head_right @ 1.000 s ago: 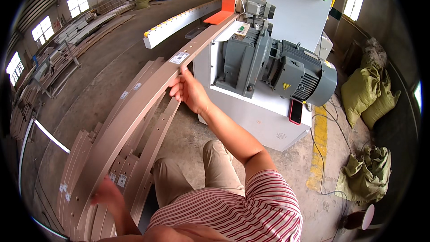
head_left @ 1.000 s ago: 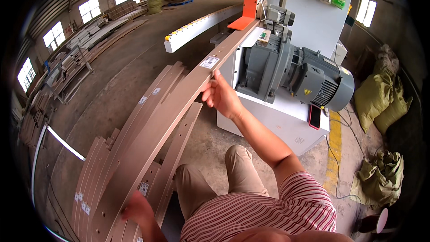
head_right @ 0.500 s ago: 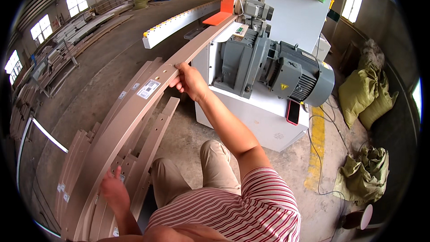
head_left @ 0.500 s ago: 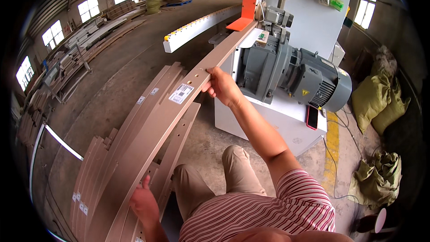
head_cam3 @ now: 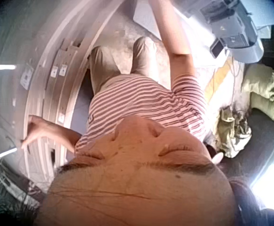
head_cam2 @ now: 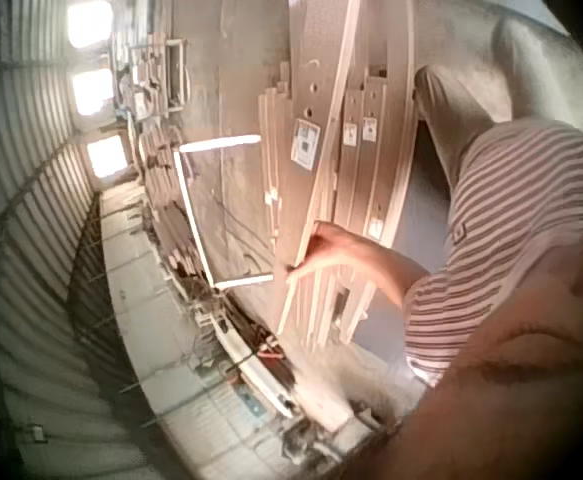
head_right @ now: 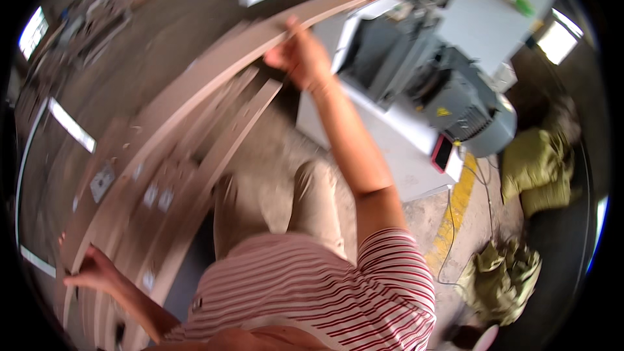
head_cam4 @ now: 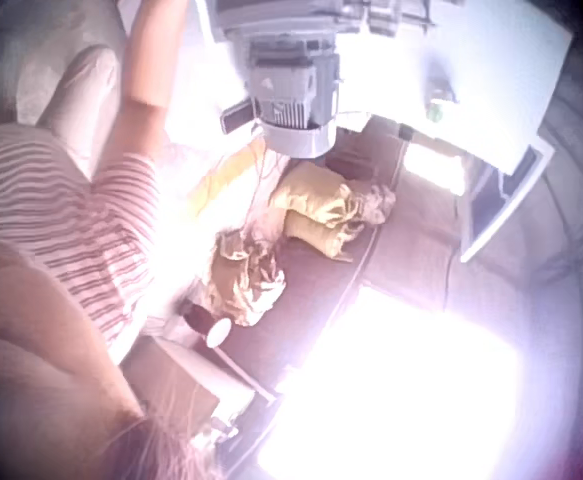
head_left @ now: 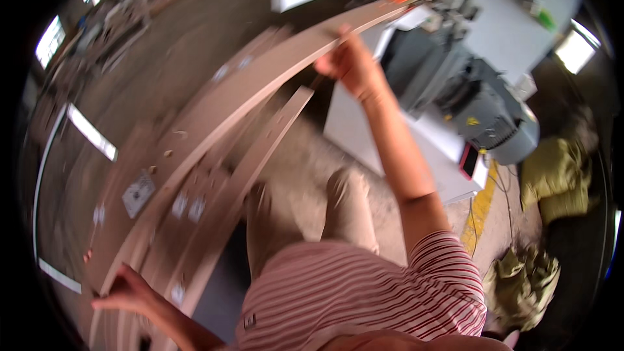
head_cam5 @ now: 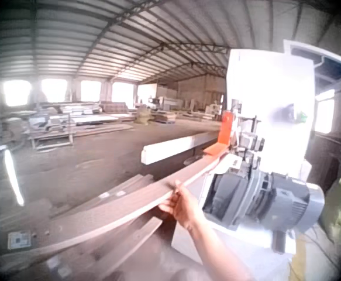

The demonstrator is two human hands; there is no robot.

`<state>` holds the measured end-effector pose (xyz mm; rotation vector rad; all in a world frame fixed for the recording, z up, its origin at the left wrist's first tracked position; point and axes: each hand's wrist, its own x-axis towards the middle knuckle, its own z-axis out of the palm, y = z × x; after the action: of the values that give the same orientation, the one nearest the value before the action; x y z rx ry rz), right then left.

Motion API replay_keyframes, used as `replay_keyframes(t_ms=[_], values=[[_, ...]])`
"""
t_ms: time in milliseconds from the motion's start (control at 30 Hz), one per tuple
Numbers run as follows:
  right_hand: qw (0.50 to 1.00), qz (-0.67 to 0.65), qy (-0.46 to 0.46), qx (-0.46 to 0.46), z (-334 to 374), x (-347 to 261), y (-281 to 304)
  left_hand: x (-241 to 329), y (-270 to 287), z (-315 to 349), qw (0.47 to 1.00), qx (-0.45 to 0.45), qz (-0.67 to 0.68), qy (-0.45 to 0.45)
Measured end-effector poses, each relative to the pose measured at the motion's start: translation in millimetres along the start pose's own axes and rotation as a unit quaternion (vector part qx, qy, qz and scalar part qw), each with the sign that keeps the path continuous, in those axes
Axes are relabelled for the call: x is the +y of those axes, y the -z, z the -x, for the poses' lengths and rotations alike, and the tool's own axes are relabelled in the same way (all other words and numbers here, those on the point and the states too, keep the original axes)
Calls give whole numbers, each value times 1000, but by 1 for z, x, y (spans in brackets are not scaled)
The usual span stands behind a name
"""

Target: The person repeatedly picks up long, light-colored wooden planks from a pile on the floor and places them onto a nearby stack. The person handles the planks by hand, lifting and positioning them one at a time in a repetitive manner.

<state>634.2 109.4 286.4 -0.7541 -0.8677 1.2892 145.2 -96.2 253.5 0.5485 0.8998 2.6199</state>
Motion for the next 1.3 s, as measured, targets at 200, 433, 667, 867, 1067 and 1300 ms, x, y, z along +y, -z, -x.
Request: replay_keyframes(t_ms=[200,433,667,867,1067,1300], values=[[992,-19,-89,-93,63,104,-63,70,302,-150,976,189,-101,24],[914,-37,-388,-109,121,268,-50,68,392,-76,725,609,-321,6],[866,104,-460,-165,117,311,-60,83,438,-57,583,399,-678,203],[864,179,-437,-173,117,327,-52,71,432,-49,422,318,-808,261],[841,193,-460,-210,113,322,-56,71,450,-59,342,276,-892,108],[920,123,-309,-209,91,193,-10,50,378,-81,421,252,-863,-119]])
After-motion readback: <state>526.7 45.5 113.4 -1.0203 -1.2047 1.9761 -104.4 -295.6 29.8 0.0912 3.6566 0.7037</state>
